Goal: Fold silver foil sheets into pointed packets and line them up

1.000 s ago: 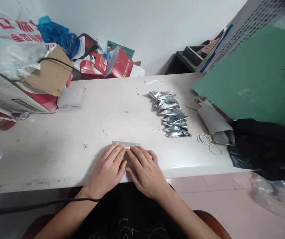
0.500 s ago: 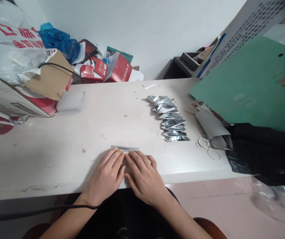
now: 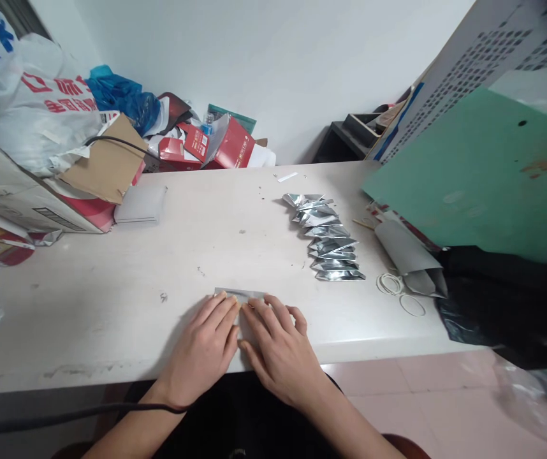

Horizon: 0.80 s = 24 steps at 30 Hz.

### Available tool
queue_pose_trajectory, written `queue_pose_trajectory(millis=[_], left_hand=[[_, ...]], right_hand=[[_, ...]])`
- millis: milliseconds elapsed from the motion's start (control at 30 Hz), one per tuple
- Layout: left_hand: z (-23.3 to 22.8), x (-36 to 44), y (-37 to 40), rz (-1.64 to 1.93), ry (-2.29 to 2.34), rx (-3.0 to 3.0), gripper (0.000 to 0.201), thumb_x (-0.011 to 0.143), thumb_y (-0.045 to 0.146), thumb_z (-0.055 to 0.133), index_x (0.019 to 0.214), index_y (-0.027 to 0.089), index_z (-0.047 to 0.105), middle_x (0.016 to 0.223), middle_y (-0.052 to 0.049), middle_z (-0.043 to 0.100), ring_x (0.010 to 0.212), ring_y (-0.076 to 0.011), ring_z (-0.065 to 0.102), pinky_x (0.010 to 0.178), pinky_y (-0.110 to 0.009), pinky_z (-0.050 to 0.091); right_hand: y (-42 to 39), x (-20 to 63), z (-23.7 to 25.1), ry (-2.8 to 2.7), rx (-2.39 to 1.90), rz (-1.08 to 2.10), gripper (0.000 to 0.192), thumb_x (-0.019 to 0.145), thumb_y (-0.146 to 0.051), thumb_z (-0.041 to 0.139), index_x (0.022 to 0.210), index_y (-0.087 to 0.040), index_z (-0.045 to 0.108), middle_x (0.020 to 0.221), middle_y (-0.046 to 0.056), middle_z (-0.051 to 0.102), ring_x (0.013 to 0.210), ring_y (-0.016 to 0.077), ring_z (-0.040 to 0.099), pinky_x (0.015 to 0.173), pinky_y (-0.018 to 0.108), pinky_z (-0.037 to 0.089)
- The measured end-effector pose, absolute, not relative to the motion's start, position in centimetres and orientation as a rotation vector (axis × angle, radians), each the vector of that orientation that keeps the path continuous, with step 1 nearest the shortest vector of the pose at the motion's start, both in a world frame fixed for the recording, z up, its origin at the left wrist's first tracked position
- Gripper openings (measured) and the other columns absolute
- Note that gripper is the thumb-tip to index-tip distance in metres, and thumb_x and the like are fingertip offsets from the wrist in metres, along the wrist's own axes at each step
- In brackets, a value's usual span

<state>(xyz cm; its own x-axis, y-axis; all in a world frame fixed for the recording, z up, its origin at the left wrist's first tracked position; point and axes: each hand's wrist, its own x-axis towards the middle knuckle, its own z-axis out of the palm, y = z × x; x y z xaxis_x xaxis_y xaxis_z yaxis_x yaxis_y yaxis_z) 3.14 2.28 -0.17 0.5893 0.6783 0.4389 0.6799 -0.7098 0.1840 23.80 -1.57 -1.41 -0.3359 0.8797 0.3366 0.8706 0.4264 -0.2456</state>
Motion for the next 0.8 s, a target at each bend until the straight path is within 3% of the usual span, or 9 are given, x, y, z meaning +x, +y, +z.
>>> queue_pose_trajectory(millis=[133, 367, 667, 800], left_hand=[[0.2, 1.6, 2.4, -0.724, -1.249, -2.724, 0.036, 0.105, 0.015, 0.056, 0.136, 0.022, 0.072, 0.140, -0.004, 0.076, 0.136, -0.0320, 0.066, 0.116, -0.059, 0.051], [-0.3, -0.1, 2.3, -0.707, -1.311, -2.637, 0.038, 0.103, 0.016, 0.057, 0.136, 0.026, 0.072, 0.139, 0.001, 0.077, 0.139, -0.0348, 0.063, 0.114, -0.060, 0.045], [-0.7, -0.3, 2.0, -0.818, -1.307, -2.642, 0.037, 0.103, 0.015, 0.057, 0.136, 0.021, 0.071, 0.138, -0.003, 0.078, 0.137, -0.0347, 0.063, 0.110, -0.056, 0.050], [-0.1, 0.3, 3.3, -0.845, -1.228, -2.706, 0.021, 0.103, 0.015, 0.059, 0.116, 0.018, 0.075, 0.132, -0.009, 0.077, 0.131, -0.0325, 0.066, 0.111, -0.053, 0.053]], right_hand=[[-1.6, 25.2, -1.2, -2.270, -1.528, -0.043, 0.044, 0.108, -0.051, 0.055, 0.146, -0.033, 0.067, 0.154, 0.006, 0.063, 0.146, 0.0367, 0.045, 0.113, 0.051, 0.031], [-2.0, 26.9, -1.8, -2.184, -1.597, -0.016, 0.038, 0.105, -0.051, 0.062, 0.140, -0.042, 0.071, 0.156, 0.000, 0.061, 0.143, 0.0379, 0.048, 0.109, 0.054, 0.034], [-1.3, 29.6, -1.4, -2.228, -1.425, 0.098, 0.035, 0.108, -0.031, 0.056, 0.140, -0.036, 0.069, 0.148, 0.007, 0.066, 0.137, 0.0350, 0.054, 0.103, 0.053, 0.040], [0.9, 29.7, -1.1, -2.346, -1.209, 0.077, 0.025, 0.108, -0.028, 0.057, 0.127, -0.028, 0.071, 0.148, 0.009, 0.068, 0.141, 0.0340, 0.055, 0.109, 0.052, 0.038]])
